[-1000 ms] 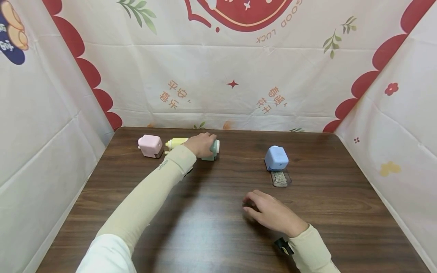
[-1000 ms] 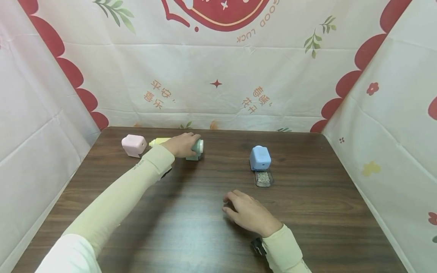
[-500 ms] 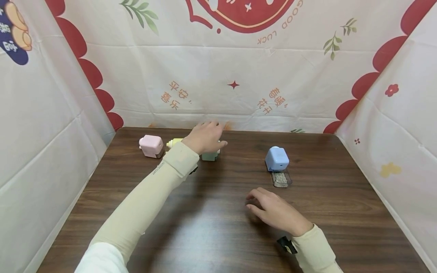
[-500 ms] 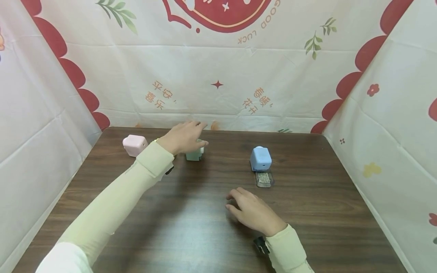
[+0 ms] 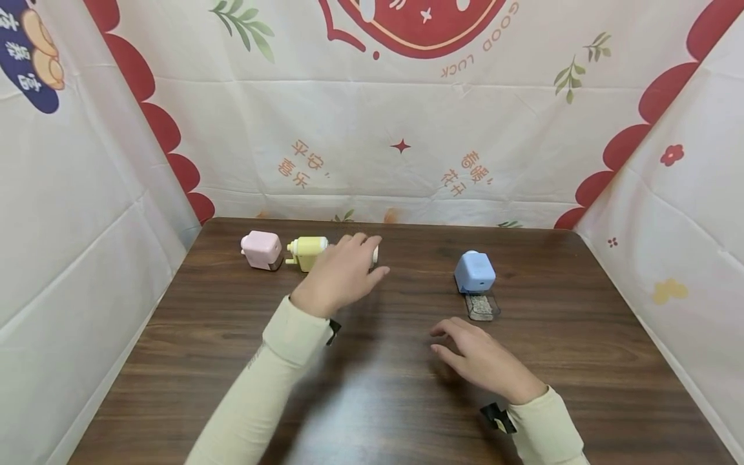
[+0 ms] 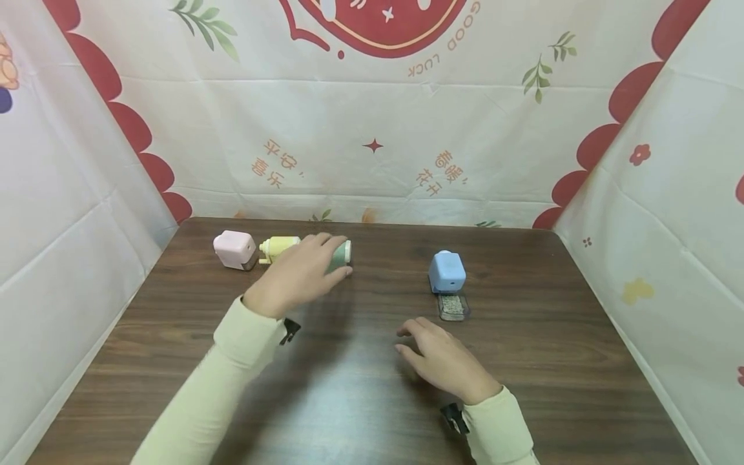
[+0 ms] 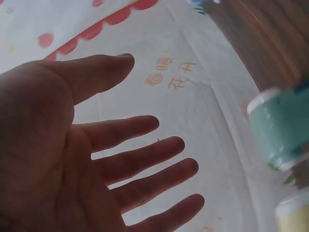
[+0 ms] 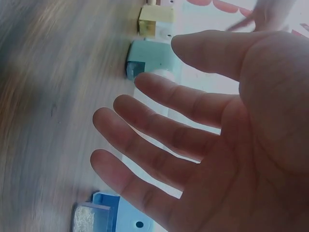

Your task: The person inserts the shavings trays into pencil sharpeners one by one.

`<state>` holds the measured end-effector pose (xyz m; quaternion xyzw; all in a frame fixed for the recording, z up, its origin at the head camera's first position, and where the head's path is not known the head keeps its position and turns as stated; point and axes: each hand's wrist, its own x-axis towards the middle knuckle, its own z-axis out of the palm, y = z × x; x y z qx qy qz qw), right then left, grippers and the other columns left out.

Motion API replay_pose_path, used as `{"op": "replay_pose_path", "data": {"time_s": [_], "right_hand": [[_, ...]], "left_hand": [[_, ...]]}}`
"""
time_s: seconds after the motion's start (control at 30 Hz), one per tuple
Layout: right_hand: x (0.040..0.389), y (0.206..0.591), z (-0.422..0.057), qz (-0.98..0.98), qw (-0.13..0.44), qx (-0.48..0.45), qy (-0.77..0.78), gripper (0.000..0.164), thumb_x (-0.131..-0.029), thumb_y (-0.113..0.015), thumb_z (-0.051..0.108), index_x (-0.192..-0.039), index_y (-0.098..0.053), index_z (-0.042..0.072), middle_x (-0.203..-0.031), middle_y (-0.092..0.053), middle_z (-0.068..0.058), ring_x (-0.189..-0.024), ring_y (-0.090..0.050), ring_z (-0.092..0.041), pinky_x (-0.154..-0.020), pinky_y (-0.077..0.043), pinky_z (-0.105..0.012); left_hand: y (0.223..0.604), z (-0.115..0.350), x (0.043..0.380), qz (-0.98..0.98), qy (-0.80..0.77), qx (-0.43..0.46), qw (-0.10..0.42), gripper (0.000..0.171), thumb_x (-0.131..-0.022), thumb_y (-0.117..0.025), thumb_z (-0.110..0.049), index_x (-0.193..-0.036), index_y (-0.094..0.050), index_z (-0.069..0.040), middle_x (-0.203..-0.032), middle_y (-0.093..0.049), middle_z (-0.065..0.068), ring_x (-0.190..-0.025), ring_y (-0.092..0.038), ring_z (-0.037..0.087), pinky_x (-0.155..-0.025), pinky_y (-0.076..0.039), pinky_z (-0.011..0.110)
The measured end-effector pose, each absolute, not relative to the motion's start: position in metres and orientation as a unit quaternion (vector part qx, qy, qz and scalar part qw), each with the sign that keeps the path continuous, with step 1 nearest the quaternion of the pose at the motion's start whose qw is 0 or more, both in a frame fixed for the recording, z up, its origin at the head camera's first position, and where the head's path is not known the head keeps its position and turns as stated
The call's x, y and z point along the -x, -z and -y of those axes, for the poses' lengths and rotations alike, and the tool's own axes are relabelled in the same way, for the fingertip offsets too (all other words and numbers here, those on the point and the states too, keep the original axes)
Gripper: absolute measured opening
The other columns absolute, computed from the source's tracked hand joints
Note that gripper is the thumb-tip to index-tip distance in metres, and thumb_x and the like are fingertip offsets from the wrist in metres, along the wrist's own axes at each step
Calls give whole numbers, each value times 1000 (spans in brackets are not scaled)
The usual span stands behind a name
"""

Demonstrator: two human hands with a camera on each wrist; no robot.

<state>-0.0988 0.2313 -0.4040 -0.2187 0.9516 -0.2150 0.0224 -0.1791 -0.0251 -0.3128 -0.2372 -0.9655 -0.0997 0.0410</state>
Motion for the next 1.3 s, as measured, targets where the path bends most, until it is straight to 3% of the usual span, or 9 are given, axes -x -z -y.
{"op": "replay_pose_path", "data": {"time_s": [0.53,0.93,1.3], "right_hand": [[98,406,-243,-953,-2,202,224,21,-91,-64,22,-108,-66,9,-106,-69,-5,-93,-64,-20,-79,-55,-44],[103,398,-259,-959,21,171,225,27,-93,-62,25,-113,-64,7,-108,-70,-10,-94,-65,-23,-76,-56,-46],[117,376,-289,-980,-16,70,186,31,-94,-60,30,-111,-64,5,-99,-72,-14,-90,-66,-28,-70,-54,-56]], "left_hand": [[371,32,114,950,218,210,72,56,-93,-59,-38,-140,-51,-8,-138,-57,12,-126,-50,28,-102,-48,49],[391,38,103,945,258,196,49,54,-94,-58,-39,-141,-49,-12,-140,-55,10,-129,-47,24,-104,-46,48],[395,42,101,940,273,198,46,54,-94,-57,-38,-141,-49,-13,-140,-55,10,-129,-46,23,-104,-46,49]]}}
